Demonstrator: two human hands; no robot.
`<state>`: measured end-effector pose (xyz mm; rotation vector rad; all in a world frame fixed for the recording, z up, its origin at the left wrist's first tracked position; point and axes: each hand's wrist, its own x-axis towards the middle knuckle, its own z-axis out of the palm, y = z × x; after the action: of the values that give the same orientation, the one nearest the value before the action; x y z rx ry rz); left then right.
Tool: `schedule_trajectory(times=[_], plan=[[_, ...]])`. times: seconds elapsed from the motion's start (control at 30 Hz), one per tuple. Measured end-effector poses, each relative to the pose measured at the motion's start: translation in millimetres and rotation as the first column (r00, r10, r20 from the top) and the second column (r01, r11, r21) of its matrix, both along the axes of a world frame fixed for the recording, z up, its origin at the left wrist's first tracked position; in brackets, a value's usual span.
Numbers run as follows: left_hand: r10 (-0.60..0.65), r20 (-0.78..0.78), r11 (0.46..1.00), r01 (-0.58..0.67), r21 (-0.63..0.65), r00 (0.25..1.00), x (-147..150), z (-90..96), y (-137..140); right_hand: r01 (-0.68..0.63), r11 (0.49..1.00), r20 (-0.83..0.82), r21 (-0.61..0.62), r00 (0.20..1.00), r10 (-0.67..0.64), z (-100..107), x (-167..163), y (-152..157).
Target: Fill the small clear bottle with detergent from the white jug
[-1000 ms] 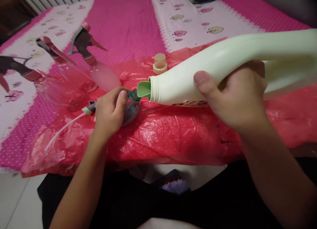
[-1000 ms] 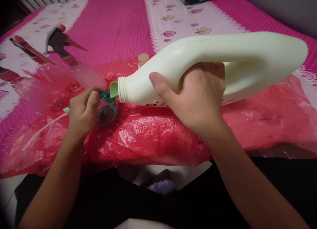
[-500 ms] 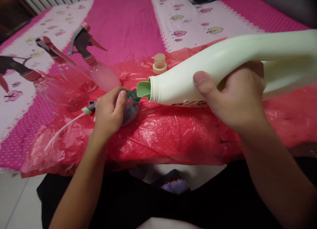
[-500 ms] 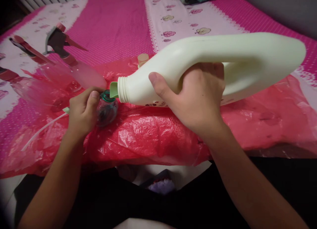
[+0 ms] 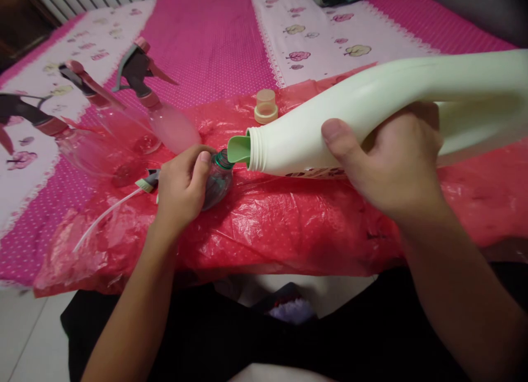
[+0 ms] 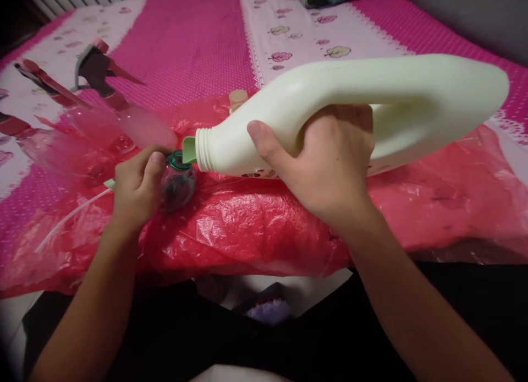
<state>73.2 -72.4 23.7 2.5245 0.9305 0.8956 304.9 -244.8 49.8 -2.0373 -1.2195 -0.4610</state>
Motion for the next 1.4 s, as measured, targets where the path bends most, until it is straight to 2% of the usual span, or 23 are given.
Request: schedule_trajectory(times=[0.57, 0.97, 1.4], plan=[[-0.015, 0.020, 1.000, 0.015, 0.008, 1.000, 0.0, 0.3, -1.5, 0.003, 1.000, -0.024, 0.002, 1.000, -0.003, 1.2, -0.2, 0.4], [0.022, 0.071, 0.999, -0.018, -0.048, 0.997, 1.1, 0.1, -2.5, 0.010, 1.000, -0.019, 0.003, 1.000, -0.010, 1.7, -1.2, 0.3], [0.012, 0.045, 1.000, -0.011, -0.024, 0.999, 2.1, 2.8, -3.5, 0.003, 1.000, -0.006, 0.008, 1.000, -0.003, 0.5, -0.7, 0.1]])
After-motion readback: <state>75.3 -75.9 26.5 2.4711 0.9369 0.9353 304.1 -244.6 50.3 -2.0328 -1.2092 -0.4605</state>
